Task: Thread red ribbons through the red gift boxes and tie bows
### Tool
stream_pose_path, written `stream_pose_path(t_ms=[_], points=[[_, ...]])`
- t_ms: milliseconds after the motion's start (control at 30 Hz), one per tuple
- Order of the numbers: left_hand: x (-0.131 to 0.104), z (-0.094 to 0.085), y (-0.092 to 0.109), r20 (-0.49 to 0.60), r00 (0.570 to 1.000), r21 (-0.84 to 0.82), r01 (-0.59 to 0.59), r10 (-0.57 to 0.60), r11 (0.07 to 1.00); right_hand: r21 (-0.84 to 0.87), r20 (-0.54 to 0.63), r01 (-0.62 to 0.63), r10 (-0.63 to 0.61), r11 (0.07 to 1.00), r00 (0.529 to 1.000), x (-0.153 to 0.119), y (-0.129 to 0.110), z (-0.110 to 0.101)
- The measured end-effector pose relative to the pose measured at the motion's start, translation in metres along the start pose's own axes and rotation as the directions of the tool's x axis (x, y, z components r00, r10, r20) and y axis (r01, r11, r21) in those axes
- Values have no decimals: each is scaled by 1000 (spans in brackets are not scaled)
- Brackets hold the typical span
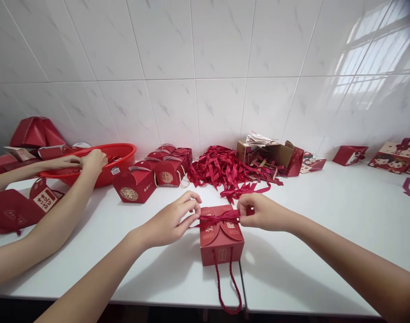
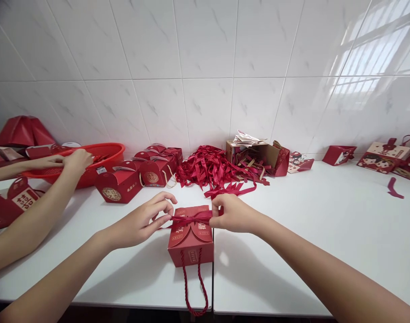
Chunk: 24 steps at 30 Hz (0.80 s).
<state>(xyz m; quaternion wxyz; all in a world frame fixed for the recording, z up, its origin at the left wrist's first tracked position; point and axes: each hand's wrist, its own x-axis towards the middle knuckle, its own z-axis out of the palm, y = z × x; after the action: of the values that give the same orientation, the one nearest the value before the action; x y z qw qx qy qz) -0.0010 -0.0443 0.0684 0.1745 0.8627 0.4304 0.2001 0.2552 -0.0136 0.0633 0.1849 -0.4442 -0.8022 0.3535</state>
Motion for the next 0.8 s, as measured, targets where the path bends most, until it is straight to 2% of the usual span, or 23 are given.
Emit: stream_pose_path(t_ms=[100, 200, 400, 500, 567, 700, 800], points=[[-1, 1, -2, -38, 999, 40, -5, 6, 999, -71, 7, 29, -29, 997, 1000, -5, 3, 0], [1, 7, -1, -64, 998, -51, -24, 21, 998, -187, -64, 111, -125, 976, 990, -6, 2, 4], [5, 10, -6, 27, 999, -157, -32, 37, 987, -390, -157, 151, -227, 909, 961, -5, 1, 11], [5, 10, -11, 37, 999, -288, -6, 18, 958, -427, -160, 168, -257, 889, 953, -8, 5, 12], [5, 12, -13, 25, 1000, -312, 11, -3, 950, -430, -177, 179, -277, 885, 944, -10, 8, 13], [2, 16, -16, -44, 997, -105, 57, -62, 993, -454, -218, 182, -307, 872, 927, -16, 12, 15], [-1, 18, -17, -96, 994, 53, 53, -48, 997, -463, -222, 183, -313, 867, 924, -20, 13, 17]])
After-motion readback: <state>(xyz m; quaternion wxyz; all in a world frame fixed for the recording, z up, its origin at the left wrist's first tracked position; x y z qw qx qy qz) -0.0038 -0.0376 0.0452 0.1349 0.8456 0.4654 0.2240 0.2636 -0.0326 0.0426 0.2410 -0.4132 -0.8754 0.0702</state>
